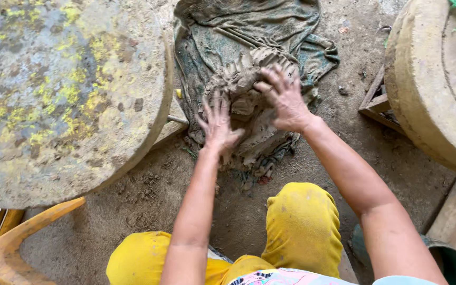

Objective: The person prepares a large lump of clay by hand, repeatedly kneading, folding, and pressing it on a cloth-covered surface between two pottery wheels.

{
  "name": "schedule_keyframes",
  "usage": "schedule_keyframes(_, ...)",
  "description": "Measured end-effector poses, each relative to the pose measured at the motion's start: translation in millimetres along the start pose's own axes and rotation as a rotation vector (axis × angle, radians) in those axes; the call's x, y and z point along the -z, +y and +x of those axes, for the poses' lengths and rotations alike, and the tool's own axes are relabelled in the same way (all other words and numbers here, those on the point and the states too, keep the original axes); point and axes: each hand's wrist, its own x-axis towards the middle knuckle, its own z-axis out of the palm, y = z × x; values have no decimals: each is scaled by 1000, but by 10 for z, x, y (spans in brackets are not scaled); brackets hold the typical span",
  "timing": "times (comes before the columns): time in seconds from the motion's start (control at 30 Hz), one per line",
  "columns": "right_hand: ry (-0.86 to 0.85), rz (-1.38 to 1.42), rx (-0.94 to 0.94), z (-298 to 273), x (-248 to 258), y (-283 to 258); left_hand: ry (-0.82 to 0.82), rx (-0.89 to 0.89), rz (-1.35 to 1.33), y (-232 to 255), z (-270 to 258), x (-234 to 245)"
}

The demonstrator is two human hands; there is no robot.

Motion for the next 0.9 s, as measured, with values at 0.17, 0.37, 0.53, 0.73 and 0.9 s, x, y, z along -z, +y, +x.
schedule_keyframes(0.17, 13, 1010, -682, -142, 92, 472, 556, -223, -316, -182, 346, -274)
schedule_keyframes(0.37, -45, 389, -202, 58, -491, 583, 284, -310, -214, 310, 664, 129)
schedule_keyframes(0.53, 208, 486, -269, 36, -802, 697, 400, -331, -288, 315, 930, -84)
schedule_keyframes(0.73, 284, 443, -461, 160, -1044, 892, 679, -268, -56, 213, 1394, -619)
schedule_keyframes(0.9, 184, 353, -591, 148, -1090, 920, 338, -131, -424, 355, 1109, -242)
